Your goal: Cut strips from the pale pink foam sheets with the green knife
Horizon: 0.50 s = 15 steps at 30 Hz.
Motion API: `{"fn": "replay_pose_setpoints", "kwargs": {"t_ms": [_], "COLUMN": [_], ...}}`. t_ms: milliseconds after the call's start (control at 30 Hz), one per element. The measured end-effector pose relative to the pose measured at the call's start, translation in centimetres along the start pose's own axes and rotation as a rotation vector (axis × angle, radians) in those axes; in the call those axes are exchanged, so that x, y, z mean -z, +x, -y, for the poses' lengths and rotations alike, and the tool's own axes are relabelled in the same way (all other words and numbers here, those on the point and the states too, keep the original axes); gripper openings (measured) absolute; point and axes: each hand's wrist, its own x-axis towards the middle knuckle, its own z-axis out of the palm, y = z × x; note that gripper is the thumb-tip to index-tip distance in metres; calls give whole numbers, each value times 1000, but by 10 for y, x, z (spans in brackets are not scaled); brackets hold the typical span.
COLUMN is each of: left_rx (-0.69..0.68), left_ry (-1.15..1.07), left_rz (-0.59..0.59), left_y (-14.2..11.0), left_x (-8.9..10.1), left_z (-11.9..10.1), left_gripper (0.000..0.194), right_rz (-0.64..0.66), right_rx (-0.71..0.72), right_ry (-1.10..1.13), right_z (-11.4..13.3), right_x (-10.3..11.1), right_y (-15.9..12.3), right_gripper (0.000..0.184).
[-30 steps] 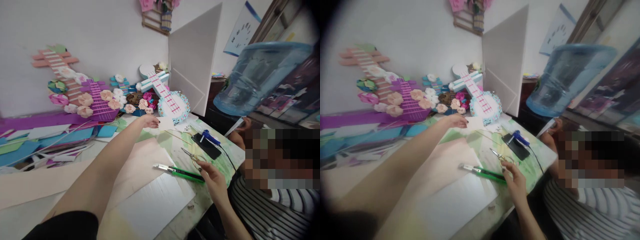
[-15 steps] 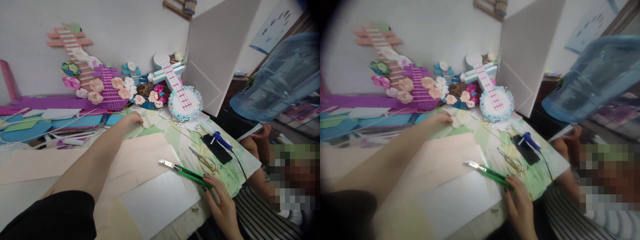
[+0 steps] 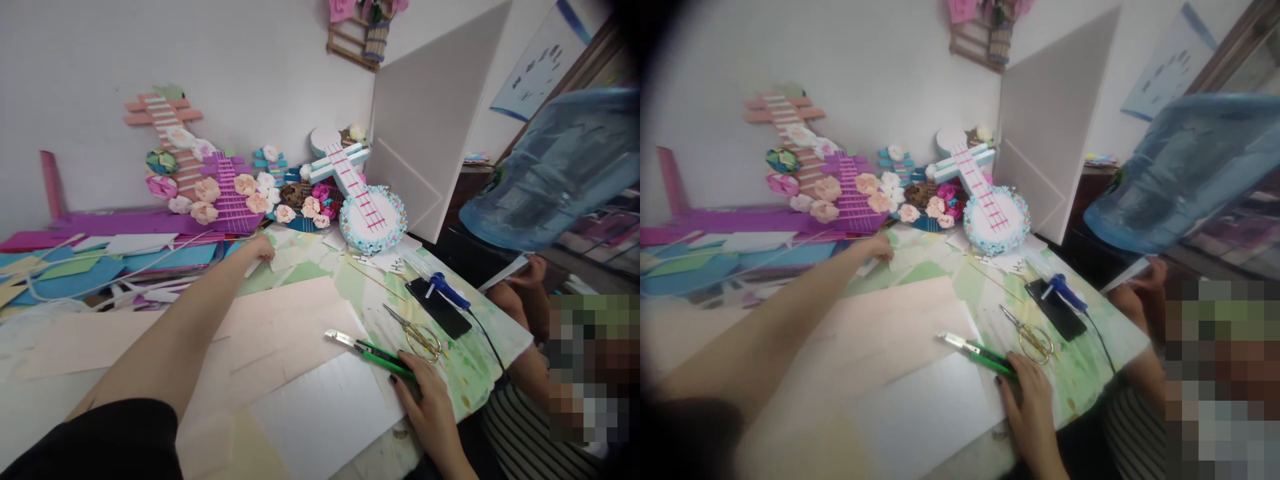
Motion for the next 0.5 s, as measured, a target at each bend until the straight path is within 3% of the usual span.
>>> {"fn": "replay_pose_setpoints", "kwargs": {"t_ms": [133,200,367,500], "left_rx": [-41,-116,-301,-346], "left_ry": [130,171,234,286], "left_rz": [-184,-216,-90,31], "left_y": [-7,-18,-56,-79], "left_x": [-1,-8,-36,-51], "left_z": [0,-2,-1,6], "left_gripper": [37,36,32,31], "right_rz": [-8,-1,133,275], "right_rx": [-26,-45,-101,-124], "right_ry": [-3,0,-22,-19], "right_z": [0,-1,0,7], "right_x": [-3,-4,2,8], "right_y": [1,4,23,38], "right_gripper": [33,33,25,17]}}
